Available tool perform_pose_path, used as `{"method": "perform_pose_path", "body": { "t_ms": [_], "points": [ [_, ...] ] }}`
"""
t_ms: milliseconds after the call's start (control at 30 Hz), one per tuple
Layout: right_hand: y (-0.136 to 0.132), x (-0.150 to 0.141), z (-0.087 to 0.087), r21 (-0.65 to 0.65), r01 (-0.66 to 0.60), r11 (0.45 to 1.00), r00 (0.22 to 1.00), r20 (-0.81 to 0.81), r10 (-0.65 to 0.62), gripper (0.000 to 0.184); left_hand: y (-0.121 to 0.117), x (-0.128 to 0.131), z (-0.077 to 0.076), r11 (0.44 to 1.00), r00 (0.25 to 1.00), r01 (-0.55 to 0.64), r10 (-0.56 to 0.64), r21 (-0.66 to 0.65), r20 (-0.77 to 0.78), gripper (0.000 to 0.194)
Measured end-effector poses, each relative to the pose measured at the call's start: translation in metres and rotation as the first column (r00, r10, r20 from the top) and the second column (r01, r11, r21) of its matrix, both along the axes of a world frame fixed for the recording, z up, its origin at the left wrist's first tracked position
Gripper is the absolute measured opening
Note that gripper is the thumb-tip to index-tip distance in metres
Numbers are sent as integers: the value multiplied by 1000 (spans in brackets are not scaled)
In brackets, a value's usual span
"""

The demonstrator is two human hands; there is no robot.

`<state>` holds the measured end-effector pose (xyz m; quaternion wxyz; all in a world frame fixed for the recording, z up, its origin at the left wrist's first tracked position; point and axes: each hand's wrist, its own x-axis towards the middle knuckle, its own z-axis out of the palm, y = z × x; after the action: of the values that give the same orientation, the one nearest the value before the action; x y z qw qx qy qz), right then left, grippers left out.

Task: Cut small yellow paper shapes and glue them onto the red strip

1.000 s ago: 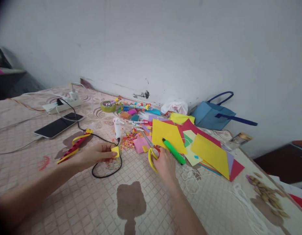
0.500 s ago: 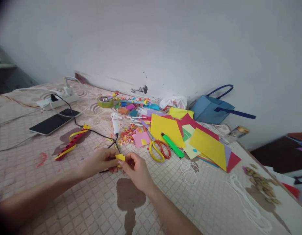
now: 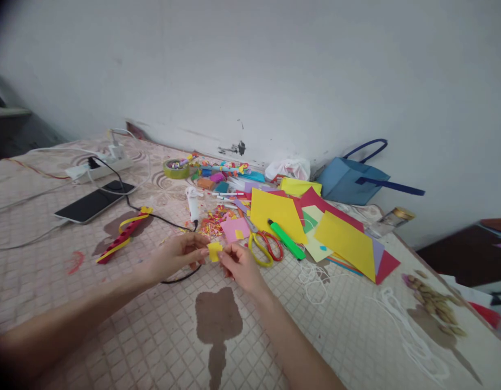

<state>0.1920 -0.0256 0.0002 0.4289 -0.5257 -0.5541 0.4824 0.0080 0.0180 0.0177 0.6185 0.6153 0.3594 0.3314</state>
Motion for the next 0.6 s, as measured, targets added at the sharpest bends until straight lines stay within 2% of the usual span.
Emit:
{"method": "perform_pose_path", "body": {
  "t_ms": [133,267,333,400,467,533,600],
  "points": [
    [0,0,1,32,-35,999,998,51,33,27,2,10,4,996,998,-34,38,79,-59,27],
    [7,19,5,102,64,993,988,131,-77,25,9,8,16,980,993,-114,116,162,-4,22],
    [9,27,8,139,108,984,980,153,-129,21,8,5,21,947,987,-159,159,278,22,18],
    [7,28,12,163,149,975,973,153,-174,20,3,3,22,859,981,-177,196,480,11,13],
    [3,21,15,154,154,976,975,134,-175,25,-3,1,18,726,982,-113,184,678,-32,10],
    [-3,9,16,89,80,993,994,62,-86,33,-8,-2,11,613,991,-9,112,790,-75,12],
    [-9,-3,15,-17,-54,998,980,-195,49,34,-12,-5,4,533,990,102,31,840,-140,16]
  ]
}}
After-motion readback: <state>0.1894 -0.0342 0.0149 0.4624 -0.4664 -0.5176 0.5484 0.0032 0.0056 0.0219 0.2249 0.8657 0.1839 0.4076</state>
